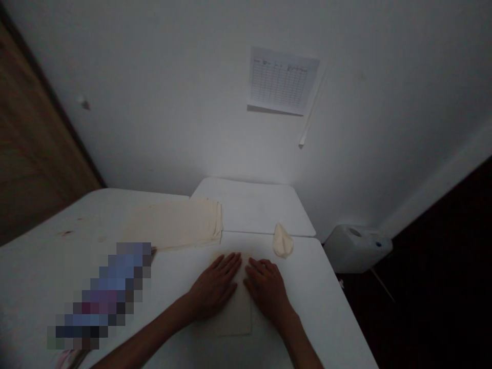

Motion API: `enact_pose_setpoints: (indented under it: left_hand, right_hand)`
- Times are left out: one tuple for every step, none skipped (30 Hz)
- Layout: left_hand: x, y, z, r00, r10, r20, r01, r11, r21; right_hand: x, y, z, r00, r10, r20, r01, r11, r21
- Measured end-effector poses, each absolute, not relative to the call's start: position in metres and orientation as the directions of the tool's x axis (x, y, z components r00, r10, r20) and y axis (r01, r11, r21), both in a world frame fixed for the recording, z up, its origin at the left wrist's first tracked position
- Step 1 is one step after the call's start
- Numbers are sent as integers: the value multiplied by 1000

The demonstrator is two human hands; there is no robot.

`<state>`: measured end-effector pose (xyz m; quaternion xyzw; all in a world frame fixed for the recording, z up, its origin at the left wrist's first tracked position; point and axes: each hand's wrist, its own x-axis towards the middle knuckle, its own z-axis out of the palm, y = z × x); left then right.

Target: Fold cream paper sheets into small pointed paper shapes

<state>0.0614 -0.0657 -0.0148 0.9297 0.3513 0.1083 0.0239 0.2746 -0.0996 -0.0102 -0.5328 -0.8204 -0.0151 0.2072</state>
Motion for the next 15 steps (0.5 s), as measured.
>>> enact_pose_setpoints:
  left_hand:
    - [62,-66,-16,717,672,185,662,-740,122]
    - [62,-66,-17,710,680,183,670,-732,123]
    - [62,-67,-17,705,686,181,676,-727,125]
    - [62,-68,-17,701,691,177,680,-722,127]
    - [62,-68,-17,697,695,175,684,-718,128]
    - [62,-69,-16,693,700,174,688,-714,130]
    - [62,-69,-16,689,704,175,692,-710,130]
    - [63,-69,-16,683,708,179,697,-705,128]
    - [63,-68,-16,678,712,185,702,-701,125]
    - [63,-67,-17,673,714,191,706,-698,120]
    - [63,-66,-18,668,718,196,712,-693,114]
    - [62,-64,-18,660,724,199,720,-686,107]
    - [60,-62,-19,651,733,199,731,-676,98]
    - [58,-60,-20,638,744,199,744,-662,88]
    - [55,-58,-20,624,756,198,759,-647,77]
  right_hand:
    - [277,-101,-9,-348,872,343,877,432,-210]
    - [280,-104,-9,-348,878,329,874,430,-225]
    - [283,-107,-8,-348,885,311,871,427,-241]
    - [286,-111,-7,-350,890,291,869,425,-253]
    - [288,-115,-6,-354,896,269,868,422,-264]
    - [290,-119,-5,-359,900,246,866,420,-272]
    - [292,-124,-5,-360,905,228,865,415,-282]
    - [294,-129,-5,-361,908,211,863,411,-293]
    - [296,-133,-5,-366,909,200,859,413,-302]
    - [297,-136,-5,-369,909,193,856,413,-311]
    - [299,-139,-6,-373,909,188,853,415,-317]
    - [299,-141,-6,-376,908,185,850,417,-321]
    - [300,-141,-6,-377,908,181,849,417,-324]
    - [300,-142,-5,-376,910,178,849,415,-327]
    - [300,-142,-4,-372,912,173,850,410,-331]
